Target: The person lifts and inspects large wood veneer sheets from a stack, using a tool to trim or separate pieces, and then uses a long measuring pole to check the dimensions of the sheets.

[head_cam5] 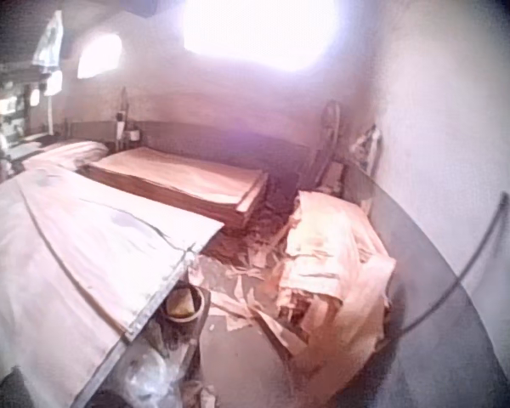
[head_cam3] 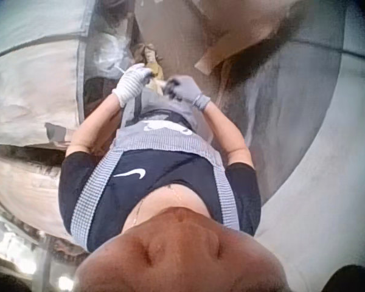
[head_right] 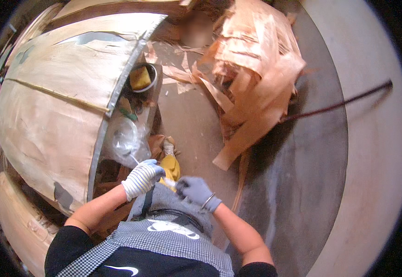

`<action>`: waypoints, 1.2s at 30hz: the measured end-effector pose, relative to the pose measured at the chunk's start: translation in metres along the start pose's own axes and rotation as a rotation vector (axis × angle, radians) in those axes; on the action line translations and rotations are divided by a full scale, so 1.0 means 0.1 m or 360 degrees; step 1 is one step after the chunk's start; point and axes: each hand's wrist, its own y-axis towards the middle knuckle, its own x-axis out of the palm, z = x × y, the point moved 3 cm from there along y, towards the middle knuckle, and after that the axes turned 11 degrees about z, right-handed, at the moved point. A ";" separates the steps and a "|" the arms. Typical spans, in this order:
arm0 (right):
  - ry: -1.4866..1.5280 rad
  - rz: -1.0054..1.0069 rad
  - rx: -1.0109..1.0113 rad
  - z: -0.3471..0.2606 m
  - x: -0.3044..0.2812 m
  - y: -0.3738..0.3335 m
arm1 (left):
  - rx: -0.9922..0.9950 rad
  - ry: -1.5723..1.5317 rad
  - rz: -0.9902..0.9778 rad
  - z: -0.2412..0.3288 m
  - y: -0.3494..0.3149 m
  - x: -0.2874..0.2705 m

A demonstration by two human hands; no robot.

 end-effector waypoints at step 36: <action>0.0119 -0.0131 -0.0176 -0.26 -1.24 3.05 | -0.0394 -0.0329 0.0798 -1.46 2.11 -0.06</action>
